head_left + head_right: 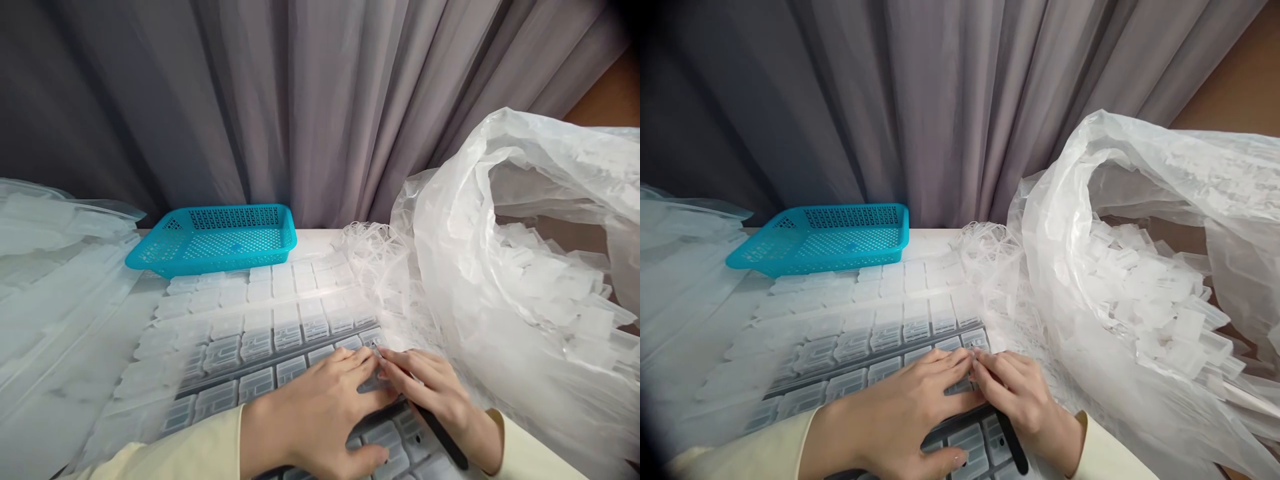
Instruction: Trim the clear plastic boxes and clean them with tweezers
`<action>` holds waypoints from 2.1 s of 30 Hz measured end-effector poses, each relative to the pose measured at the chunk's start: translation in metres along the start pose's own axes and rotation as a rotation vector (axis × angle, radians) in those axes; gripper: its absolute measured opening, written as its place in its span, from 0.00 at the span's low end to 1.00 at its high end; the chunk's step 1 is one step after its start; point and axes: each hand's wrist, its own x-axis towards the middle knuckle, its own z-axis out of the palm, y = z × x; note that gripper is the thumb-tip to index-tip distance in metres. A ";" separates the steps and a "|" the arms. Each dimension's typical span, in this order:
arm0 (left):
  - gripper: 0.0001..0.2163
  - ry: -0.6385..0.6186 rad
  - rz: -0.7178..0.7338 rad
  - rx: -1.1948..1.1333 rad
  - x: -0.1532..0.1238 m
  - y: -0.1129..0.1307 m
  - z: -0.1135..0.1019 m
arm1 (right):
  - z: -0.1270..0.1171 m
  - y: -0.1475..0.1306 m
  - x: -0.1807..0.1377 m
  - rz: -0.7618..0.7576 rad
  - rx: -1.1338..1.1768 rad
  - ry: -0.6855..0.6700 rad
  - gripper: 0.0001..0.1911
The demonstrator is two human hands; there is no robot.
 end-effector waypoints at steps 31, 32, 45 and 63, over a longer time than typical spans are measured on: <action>0.21 -0.025 0.385 0.311 -0.013 0.002 0.001 | -0.010 0.001 0.050 0.604 0.463 -0.268 0.07; 0.21 -0.020 0.384 0.317 -0.013 0.002 0.002 | -0.007 0.002 0.049 0.591 0.469 -0.277 0.07; 0.21 0.018 0.389 0.305 -0.015 0.000 0.009 | -0.009 0.006 0.046 0.432 0.395 -0.347 0.04; 0.22 0.025 0.366 0.198 -0.013 0.002 0.010 | 0.000 0.008 0.050 0.359 0.425 -0.349 0.06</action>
